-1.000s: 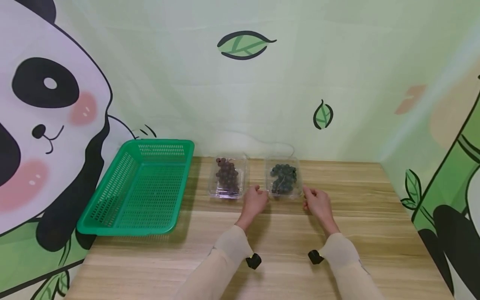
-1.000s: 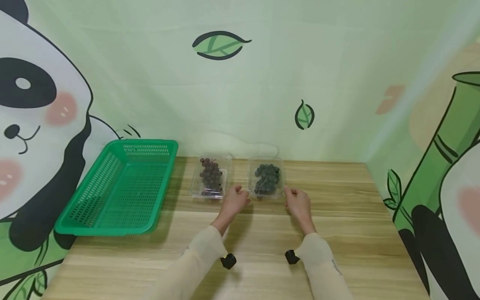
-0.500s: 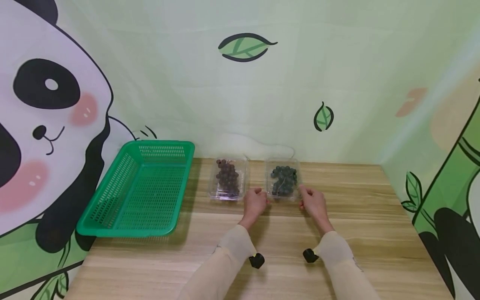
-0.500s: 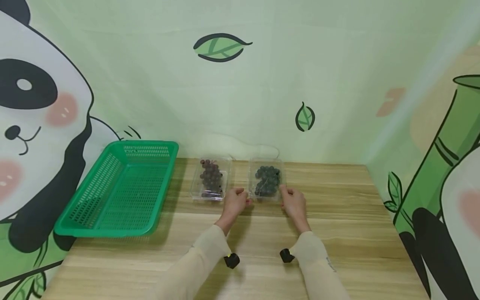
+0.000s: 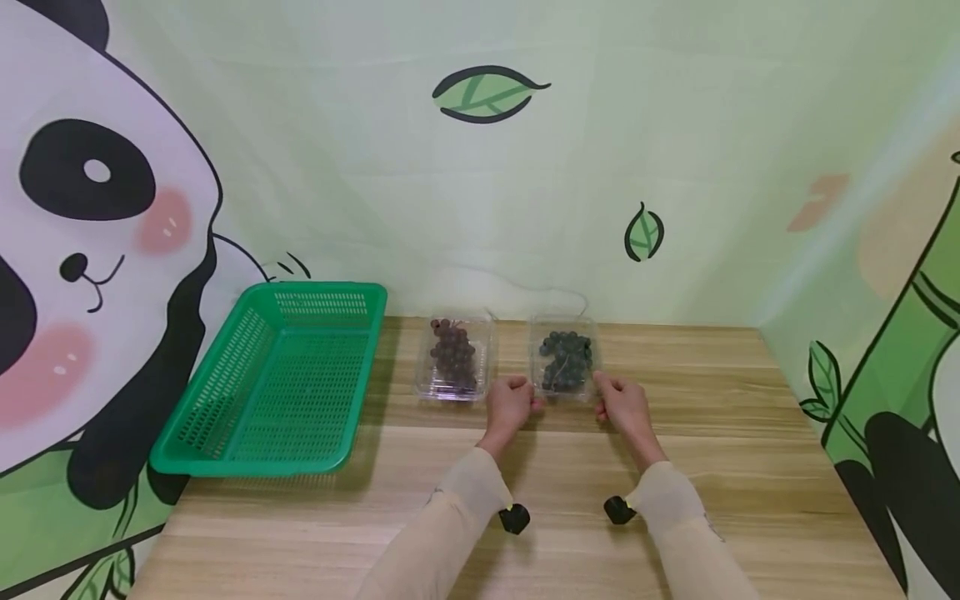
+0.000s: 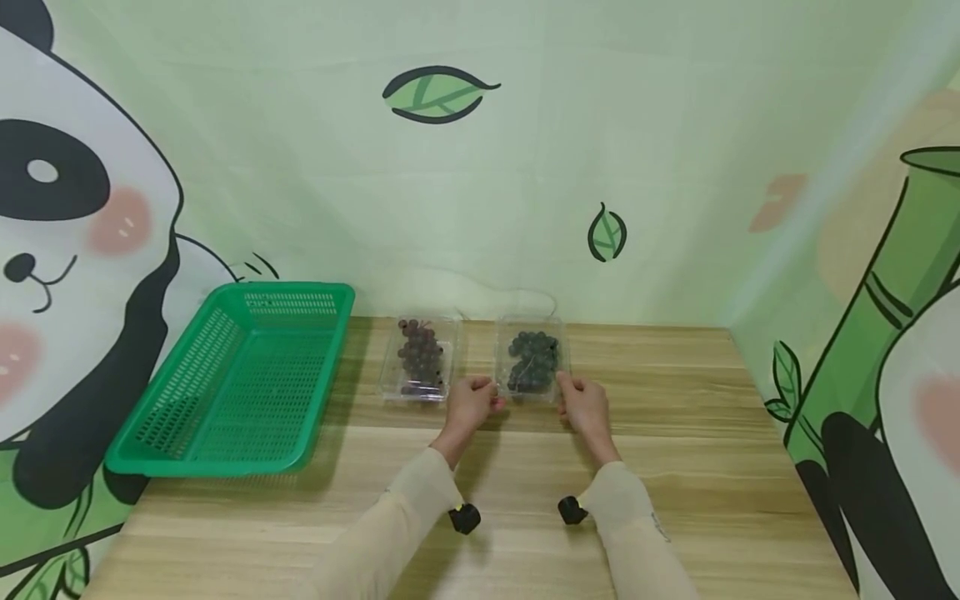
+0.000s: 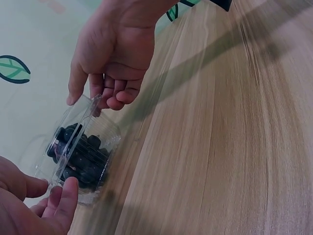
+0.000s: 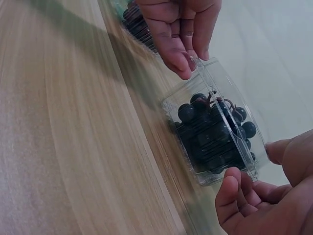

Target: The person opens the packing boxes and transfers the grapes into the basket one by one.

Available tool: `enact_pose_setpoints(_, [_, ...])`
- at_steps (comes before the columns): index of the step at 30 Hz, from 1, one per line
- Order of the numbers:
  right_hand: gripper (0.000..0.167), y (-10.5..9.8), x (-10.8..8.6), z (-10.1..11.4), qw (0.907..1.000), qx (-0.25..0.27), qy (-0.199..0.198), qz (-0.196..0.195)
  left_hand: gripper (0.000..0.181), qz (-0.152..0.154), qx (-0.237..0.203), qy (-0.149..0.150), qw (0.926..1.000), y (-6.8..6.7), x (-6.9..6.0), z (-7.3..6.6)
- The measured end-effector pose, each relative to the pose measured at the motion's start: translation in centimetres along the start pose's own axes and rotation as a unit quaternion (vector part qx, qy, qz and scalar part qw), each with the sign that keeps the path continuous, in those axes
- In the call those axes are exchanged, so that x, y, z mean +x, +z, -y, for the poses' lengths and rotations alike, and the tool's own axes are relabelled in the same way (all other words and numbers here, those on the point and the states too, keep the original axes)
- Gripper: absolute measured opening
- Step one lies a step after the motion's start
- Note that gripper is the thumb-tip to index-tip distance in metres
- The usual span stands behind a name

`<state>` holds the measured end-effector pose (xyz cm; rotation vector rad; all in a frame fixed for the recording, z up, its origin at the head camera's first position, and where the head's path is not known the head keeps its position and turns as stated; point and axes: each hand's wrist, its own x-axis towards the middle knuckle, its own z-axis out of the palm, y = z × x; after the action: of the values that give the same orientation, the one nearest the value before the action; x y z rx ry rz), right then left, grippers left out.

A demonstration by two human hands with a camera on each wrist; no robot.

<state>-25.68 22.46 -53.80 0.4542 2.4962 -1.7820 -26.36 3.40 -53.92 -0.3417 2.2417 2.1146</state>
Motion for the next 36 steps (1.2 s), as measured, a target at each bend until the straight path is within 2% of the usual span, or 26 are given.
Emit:
enact_pose_setpoints(6, [0.046, 0.0, -0.1, 0.2, 0.9980, 0.062, 0.012, 0.011, 0.027, -0.001, 0.013, -0.009, 0.9999, -0.2, -0.3, -0.4])
enact_pose_setpoints(10, [0.044, -0.1, -0.3, 0.2, 0.9961, 0.086, 0.018, 0.015, 0.023, -0.001, 0.031, -0.014, 0.9994, -0.3, -0.5, -0.5])
enact_pose_setpoints(14, [0.042, -0.2, -0.5, 0.2, 0.9942, 0.100, 0.028, 0.029, 0.021, 0.003, 0.053, -0.007, 0.9986, -0.4, -0.5, -0.4])
enact_pose_setpoints(19, [0.038, -0.6, -0.7, 0.1, 0.9928, 0.105, 0.027, 0.051, 0.020, 0.014, 0.056, -0.014, 0.9982, -0.6, -0.7, -0.4])
enact_pose_setpoints(28, [0.038, -1.0, -0.9, -0.4, 0.9924, 0.093, 0.039, 0.069, 0.019, 0.032, 0.022, -0.044, 0.9983, -0.9, -1.2, -0.4])
enact_pose_setpoints(31, [0.038, -1.2, -1.1, -0.6, 0.9928, 0.090, 0.039, 0.070, 0.018, 0.045, 0.013, -0.040, 0.9981, -1.1, -1.3, -0.3])
enact_pose_setpoints(36, [0.040, -1.4, -1.5, -0.9, 0.9932, 0.076, 0.038, 0.079, 0.030, 0.071, 0.060, -0.020, 0.9955, -1.5, -1.5, 0.0])
